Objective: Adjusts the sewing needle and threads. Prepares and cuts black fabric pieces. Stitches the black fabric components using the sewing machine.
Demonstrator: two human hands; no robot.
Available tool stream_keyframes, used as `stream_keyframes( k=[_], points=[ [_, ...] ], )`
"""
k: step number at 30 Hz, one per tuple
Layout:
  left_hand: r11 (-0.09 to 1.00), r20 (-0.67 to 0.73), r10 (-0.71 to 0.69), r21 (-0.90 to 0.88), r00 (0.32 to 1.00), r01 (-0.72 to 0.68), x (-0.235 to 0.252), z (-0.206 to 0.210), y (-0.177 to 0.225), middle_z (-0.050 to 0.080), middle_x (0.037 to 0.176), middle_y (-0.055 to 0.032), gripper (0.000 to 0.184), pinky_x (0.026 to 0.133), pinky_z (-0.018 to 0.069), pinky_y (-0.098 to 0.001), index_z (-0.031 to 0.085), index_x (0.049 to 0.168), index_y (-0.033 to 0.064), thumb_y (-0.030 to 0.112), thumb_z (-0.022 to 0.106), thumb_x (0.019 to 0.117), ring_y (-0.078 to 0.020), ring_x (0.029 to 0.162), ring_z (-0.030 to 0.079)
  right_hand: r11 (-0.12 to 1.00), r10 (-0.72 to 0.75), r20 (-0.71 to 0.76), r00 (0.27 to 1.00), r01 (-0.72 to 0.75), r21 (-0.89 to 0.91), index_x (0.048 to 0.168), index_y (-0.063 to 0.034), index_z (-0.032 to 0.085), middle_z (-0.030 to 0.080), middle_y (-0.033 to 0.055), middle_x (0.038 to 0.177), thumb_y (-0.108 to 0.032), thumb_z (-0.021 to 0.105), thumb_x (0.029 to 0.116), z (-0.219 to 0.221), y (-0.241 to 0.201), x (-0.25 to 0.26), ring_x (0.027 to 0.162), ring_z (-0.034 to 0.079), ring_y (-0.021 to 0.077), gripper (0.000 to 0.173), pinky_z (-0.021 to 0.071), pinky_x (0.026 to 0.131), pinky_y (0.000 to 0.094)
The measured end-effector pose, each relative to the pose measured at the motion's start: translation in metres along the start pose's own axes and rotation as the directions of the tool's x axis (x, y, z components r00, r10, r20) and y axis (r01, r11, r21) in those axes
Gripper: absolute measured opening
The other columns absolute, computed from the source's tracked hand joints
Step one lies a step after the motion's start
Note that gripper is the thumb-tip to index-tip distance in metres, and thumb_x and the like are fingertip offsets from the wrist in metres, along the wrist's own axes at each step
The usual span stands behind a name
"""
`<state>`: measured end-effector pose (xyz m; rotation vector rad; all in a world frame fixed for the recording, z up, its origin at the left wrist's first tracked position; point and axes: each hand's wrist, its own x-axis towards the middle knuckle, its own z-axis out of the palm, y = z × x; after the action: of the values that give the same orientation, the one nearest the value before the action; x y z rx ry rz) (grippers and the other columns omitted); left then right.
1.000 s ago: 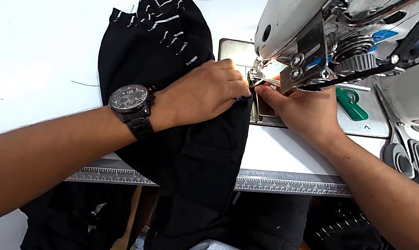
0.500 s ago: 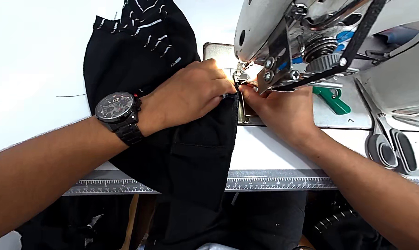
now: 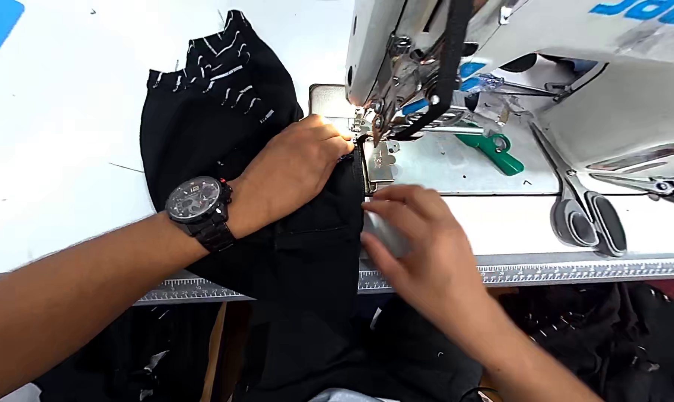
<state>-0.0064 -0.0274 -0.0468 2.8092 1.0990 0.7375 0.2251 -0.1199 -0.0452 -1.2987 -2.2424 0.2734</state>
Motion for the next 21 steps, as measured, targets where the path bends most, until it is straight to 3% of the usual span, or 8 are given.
stream_keyframes(
  k=[2, 5, 9, 13, 15, 21],
  points=[
    [1.000, -0.004, -0.007, 0.026, 1.000, 0.007, 0.000, 0.002, 0.001, 0.072, 0.113, -0.0124, 0.030, 0.097, 0.0506, -0.0396, 0.074, 0.116, 0.0032, 0.010, 0.047, 0.1037, -0.0309, 0.108, 0.065, 1.000, -0.006, -0.040, 0.999, 0.005, -0.005, 0.119, -0.0154, 0.075, 0.064, 0.0056, 0.134, -0.037, 0.065, 0.0928, 0.013, -0.005, -0.013, 0.122, 0.059, 0.0264, 0.036, 0.0485, 0.094, 0.0499],
    [0.999, 0.016, 0.016, 0.031, 1.000, -0.017, 0.002, -0.003, -0.002, 0.072, 0.109, -0.0139, 0.029, 0.096, 0.0494, -0.0442, 0.074, 0.112, 0.0022, 0.010, 0.047, 0.1032, -0.0331, 0.106, 0.065, 0.999, -0.009, -0.081, 0.997, 0.006, -0.035, 0.118, -0.0157, 0.076, 0.064, 0.0044, 0.138, -0.035, 0.062, 0.0925, 0.020, -0.009, -0.016, 0.126, 0.058, 0.0268, 0.035, 0.0460, 0.098, 0.0517],
    [0.994, 0.158, 0.094, -0.072, 0.983, -0.084, 0.003, -0.027, -0.009, 0.072, 0.118, -0.0079, 0.031, 0.118, 0.0320, -0.0578, 0.074, 0.111, 0.0074, 0.017, 0.045, 0.1038, -0.0298, 0.121, 0.063, 0.997, -0.015, -0.091, 0.996, 0.008, -0.075, 0.118, -0.0153, 0.076, 0.064, 0.0035, 0.140, -0.032, 0.060, 0.0947, 0.023, -0.013, -0.014, 0.129, 0.057, 0.0271, 0.033, 0.0444, 0.101, 0.0532],
    [0.964, 0.249, 0.191, -0.233, 0.949, -0.133, -0.002, -0.041, -0.021, 0.071, 0.125, 0.0026, 0.034, 0.120, 0.0313, -0.0547, 0.075, 0.109, 0.0153, 0.026, 0.043, 0.1043, -0.0193, 0.132, 0.057, 0.998, 0.000, -0.096, 0.995, -0.006, -0.070, 0.123, -0.0186, 0.075, 0.065, 0.0020, 0.138, -0.036, 0.058, 0.0988, 0.024, -0.015, -0.014, 0.130, 0.057, 0.0258, 0.034, 0.0440, 0.103, 0.0523],
    [0.952, 0.271, 0.203, -0.279, 0.941, -0.125, -0.004, -0.041, -0.021, 0.070, 0.129, 0.0043, 0.034, 0.122, 0.0285, -0.0545, 0.074, 0.102, 0.0157, 0.024, 0.041, 0.1034, -0.0173, 0.135, 0.054, 0.997, 0.010, -0.107, 0.994, -0.017, -0.070, 0.122, -0.0201, 0.075, 0.065, 0.0011, 0.137, -0.038, 0.056, 0.1005, 0.025, -0.015, -0.015, 0.130, 0.058, 0.0251, 0.034, 0.0441, 0.104, 0.0520],
    [0.959, 0.296, 0.190, -0.258, 0.936, -0.113, -0.002, -0.039, -0.018, 0.068, 0.130, 0.0070, 0.036, 0.123, 0.0267, -0.0550, 0.074, 0.104, 0.0171, 0.024, 0.039, 0.1019, -0.0137, 0.135, 0.054, 0.998, 0.038, -0.136, 0.990, -0.045, -0.047, 0.116, -0.0197, 0.078, 0.067, -0.0010, 0.135, -0.027, 0.056, 0.1023, 0.025, -0.015, -0.014, 0.127, 0.060, 0.0220, 0.026, 0.0454, 0.103, 0.0489]
  ],
)
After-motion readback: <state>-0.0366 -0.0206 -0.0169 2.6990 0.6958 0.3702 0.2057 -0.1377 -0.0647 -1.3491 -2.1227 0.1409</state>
